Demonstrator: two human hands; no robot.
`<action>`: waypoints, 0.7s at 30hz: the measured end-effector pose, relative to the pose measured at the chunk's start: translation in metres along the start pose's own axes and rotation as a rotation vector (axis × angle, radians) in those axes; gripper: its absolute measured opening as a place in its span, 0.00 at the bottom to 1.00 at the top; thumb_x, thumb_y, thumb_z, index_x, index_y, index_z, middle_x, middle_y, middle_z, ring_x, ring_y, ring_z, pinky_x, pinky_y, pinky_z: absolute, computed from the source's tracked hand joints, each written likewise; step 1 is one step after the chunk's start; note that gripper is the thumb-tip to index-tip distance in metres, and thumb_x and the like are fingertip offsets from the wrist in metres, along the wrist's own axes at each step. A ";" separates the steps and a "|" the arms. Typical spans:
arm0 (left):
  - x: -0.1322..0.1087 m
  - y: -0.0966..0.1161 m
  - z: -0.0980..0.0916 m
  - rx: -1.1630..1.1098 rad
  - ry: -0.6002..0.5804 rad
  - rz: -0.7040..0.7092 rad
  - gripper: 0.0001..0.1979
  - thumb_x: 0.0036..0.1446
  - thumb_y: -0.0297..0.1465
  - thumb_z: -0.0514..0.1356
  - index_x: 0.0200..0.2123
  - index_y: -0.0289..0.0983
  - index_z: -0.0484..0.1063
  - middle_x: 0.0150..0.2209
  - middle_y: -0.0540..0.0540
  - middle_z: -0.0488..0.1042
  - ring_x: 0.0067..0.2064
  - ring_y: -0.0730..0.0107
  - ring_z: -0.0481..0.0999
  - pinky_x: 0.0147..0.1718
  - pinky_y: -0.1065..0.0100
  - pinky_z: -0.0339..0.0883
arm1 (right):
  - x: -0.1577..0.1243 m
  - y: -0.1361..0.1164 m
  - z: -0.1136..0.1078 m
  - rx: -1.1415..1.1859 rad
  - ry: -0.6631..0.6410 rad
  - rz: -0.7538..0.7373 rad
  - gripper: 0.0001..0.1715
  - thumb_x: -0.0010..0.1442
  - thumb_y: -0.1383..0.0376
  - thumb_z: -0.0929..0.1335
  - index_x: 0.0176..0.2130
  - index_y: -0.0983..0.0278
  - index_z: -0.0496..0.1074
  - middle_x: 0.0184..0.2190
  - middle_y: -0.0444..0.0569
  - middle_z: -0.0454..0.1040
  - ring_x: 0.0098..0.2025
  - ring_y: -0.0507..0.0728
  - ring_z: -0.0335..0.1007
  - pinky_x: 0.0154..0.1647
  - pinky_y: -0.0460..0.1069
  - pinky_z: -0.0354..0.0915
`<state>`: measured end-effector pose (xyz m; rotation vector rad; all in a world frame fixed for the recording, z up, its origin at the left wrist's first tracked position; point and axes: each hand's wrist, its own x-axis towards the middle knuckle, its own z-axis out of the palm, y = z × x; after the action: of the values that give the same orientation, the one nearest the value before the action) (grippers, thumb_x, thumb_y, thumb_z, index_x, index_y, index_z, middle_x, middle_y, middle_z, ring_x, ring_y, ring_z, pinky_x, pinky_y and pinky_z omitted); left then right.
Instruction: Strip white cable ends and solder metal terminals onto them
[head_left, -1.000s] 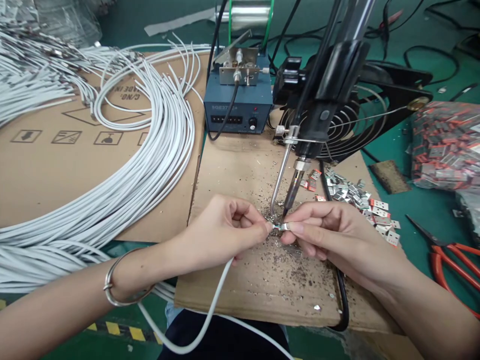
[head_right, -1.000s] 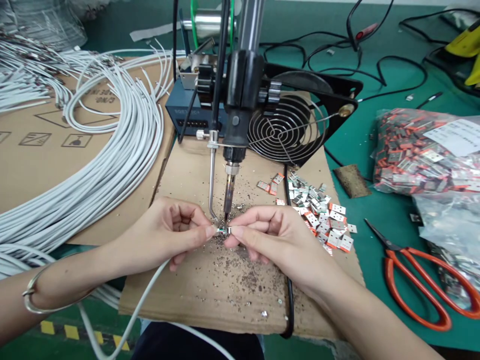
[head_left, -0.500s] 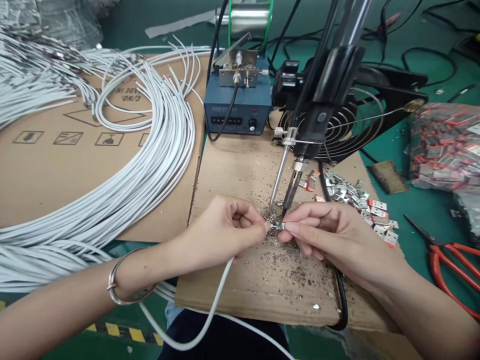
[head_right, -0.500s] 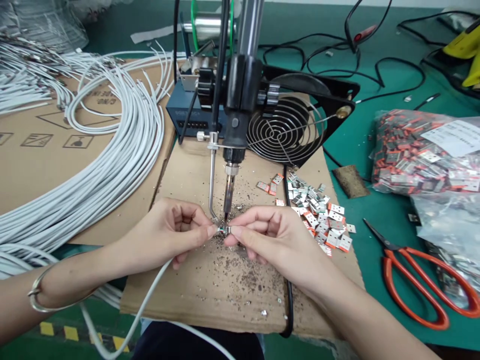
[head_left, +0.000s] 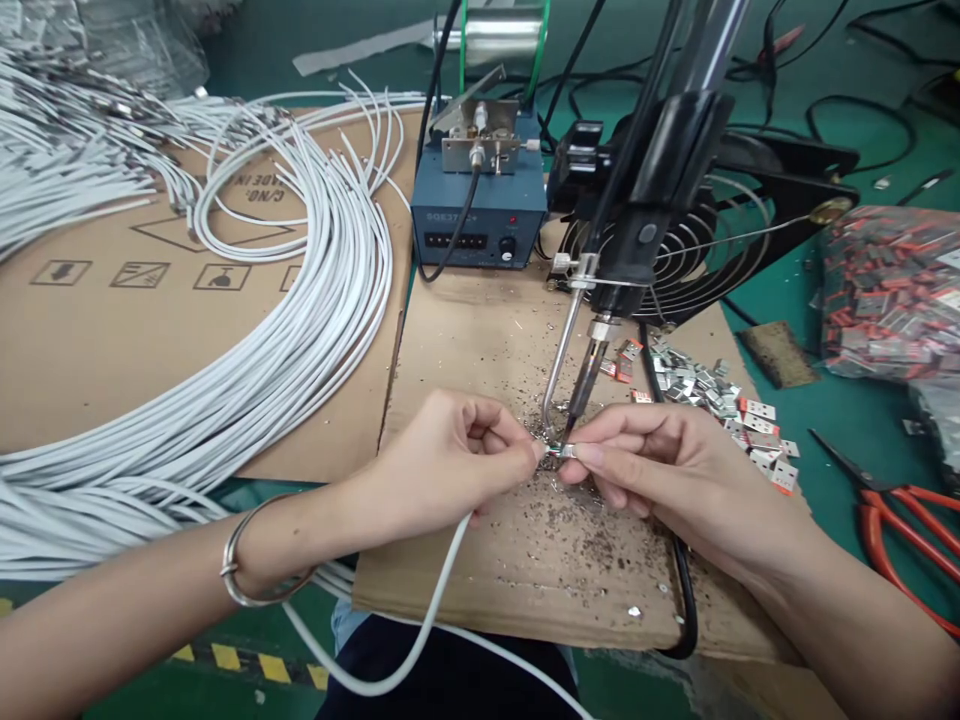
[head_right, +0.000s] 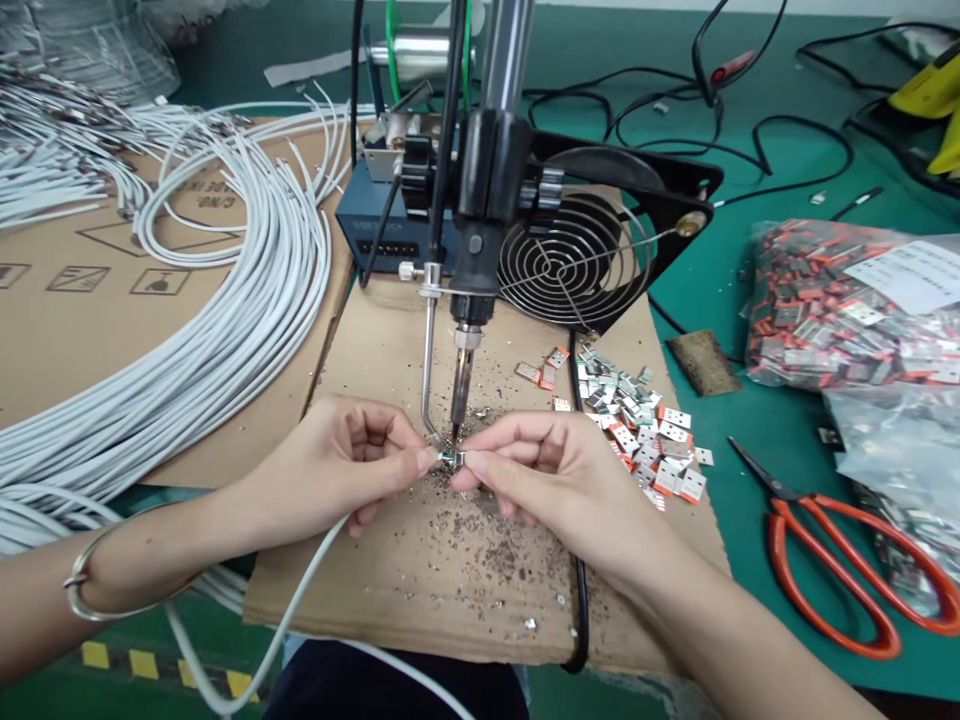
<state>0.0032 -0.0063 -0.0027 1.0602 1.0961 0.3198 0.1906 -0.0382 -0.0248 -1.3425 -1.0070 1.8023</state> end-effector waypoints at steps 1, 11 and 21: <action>0.000 0.000 0.000 -0.004 -0.001 -0.001 0.06 0.50 0.27 0.60 0.22 0.34 0.68 0.12 0.58 0.62 0.12 0.83 0.61 0.11 0.81 0.57 | 0.000 0.000 0.000 0.002 0.001 0.000 0.06 0.50 0.62 0.74 0.28 0.63 0.77 0.24 0.49 0.79 0.16 0.45 0.61 0.14 0.39 0.55; 0.000 0.000 0.001 -0.018 -0.008 0.016 0.07 0.50 0.26 0.60 0.21 0.33 0.68 0.11 0.58 0.62 0.12 0.84 0.61 0.10 0.82 0.58 | -0.001 -0.001 -0.001 0.036 -0.010 -0.010 0.04 0.49 0.63 0.75 0.27 0.61 0.78 0.23 0.48 0.79 0.16 0.43 0.61 0.15 0.36 0.57; 0.000 0.000 0.003 -0.037 -0.015 0.021 0.08 0.51 0.24 0.60 0.20 0.33 0.67 0.11 0.58 0.62 0.11 0.84 0.60 0.10 0.83 0.57 | 0.001 -0.001 0.000 0.044 -0.019 -0.038 0.03 0.49 0.64 0.75 0.28 0.62 0.79 0.22 0.48 0.79 0.16 0.43 0.62 0.17 0.36 0.60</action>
<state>0.0055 -0.0080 -0.0029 1.0400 1.0626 0.3473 0.1906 -0.0372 -0.0248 -1.2739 -0.9902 1.8018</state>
